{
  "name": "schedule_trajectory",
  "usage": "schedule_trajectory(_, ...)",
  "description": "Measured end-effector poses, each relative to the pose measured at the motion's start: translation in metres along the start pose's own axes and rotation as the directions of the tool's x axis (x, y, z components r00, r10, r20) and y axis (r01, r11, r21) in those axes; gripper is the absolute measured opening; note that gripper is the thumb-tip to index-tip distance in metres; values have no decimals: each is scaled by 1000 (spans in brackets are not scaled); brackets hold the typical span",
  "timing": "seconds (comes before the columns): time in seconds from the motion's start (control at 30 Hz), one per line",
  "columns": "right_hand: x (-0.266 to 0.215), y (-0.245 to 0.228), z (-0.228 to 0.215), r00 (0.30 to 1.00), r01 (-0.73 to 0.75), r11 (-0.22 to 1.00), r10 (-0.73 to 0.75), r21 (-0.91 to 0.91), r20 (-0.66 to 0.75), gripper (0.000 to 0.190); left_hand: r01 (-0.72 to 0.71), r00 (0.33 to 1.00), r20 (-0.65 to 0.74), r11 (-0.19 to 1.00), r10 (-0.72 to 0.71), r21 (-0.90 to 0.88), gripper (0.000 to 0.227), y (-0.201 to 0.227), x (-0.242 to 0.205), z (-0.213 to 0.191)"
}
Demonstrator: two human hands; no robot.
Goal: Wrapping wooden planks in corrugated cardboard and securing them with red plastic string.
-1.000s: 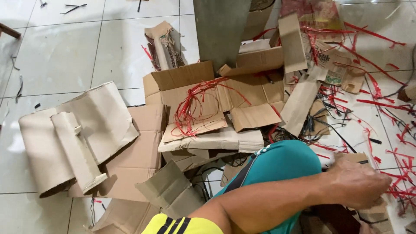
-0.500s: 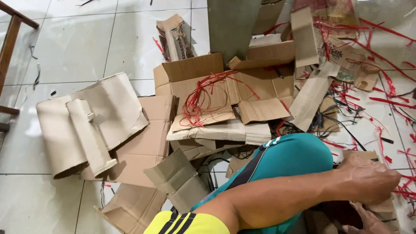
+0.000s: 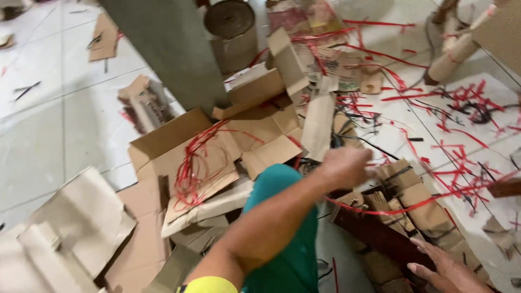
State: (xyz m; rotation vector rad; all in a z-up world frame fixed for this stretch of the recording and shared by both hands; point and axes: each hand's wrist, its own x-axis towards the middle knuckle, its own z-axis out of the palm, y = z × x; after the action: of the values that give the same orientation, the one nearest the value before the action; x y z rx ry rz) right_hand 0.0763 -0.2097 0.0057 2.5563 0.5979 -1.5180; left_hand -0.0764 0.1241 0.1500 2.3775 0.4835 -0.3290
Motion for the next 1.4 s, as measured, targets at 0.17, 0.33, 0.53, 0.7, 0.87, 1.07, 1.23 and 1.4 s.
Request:
schedule_trajectory(0.17,19,48,35,987,132,991,-130,11,-93,78,120,989,63,975,-134,186,42,-68,72,-2)
schedule_trajectory(0.33,59,93,71,968,199,977,-209,-80,-142,83,429,888,110,891,-446,148,37,-140,107,-18)
schedule_trajectory(0.53,40,79,57,974,192,964,-210,-182,-82,86,538,842,-44,843,-538,-22,41,-187,149,-27)
schedule_trajectory(0.7,51,91,51,982,187,979,-185,-81,36,89,544,820,-157,834,-551,-89,50,-194,178,-30)
schedule_trajectory(0.87,45,108,80,988,110,994,-107,25,-116,85,610,760,-154,775,-632,-167,57,-174,184,-49)
schedule_trajectory(1.07,24,102,67,999,34,992,-33,125,-5,88,547,650,-186,624,-736,-557,118,-194,206,-43)
schedule_trajectory(1.23,51,129,91,991,122,991,-124,50,48,89,427,579,-484,750,-656,-506,88,-226,217,-46)
schedule_trajectory(1.4,62,136,97,985,155,983,-162,-99,-61,86,90,240,-846,878,-476,-469,55,-274,231,-50)
